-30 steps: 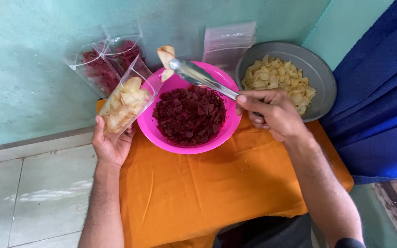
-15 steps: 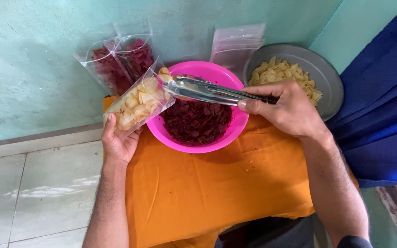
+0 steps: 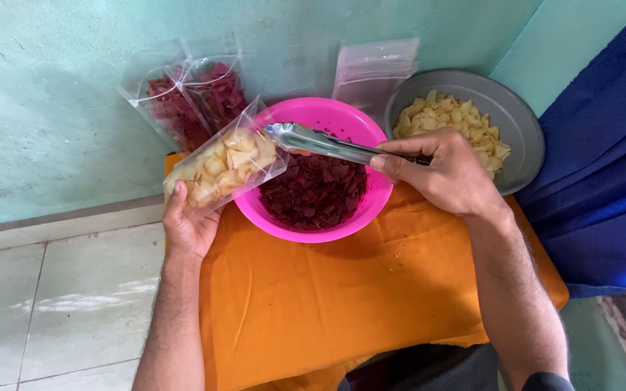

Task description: Using tongs to transfer chips from a large bowl into individual plastic bags for packaging.

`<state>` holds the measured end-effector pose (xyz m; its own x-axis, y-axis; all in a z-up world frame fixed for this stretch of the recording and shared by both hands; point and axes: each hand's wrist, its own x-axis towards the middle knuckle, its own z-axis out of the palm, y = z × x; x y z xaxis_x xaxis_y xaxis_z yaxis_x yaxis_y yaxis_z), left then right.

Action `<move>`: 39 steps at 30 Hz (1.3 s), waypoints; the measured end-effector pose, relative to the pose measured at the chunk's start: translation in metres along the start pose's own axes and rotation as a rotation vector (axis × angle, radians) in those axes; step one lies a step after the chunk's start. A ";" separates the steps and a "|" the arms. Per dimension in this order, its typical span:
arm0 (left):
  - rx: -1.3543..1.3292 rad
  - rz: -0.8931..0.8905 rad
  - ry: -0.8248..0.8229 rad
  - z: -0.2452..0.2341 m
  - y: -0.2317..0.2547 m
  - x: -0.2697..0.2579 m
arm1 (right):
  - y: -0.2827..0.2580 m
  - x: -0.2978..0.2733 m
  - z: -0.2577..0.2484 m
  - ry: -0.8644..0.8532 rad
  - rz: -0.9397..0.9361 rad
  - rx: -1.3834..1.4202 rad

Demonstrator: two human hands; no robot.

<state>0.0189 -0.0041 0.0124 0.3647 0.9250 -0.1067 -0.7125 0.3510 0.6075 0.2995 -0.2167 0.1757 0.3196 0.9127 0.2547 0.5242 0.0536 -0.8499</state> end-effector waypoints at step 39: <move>-0.072 0.126 -0.064 -0.009 0.009 0.006 | 0.097 -0.032 -0.094 0.401 0.446 -0.925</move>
<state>0.0092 0.0064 0.0102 0.3061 0.9518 0.0187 -0.7954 0.2450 0.5543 0.4144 -0.2787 0.1285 0.7721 0.5680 0.2850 0.6333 -0.7247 -0.2715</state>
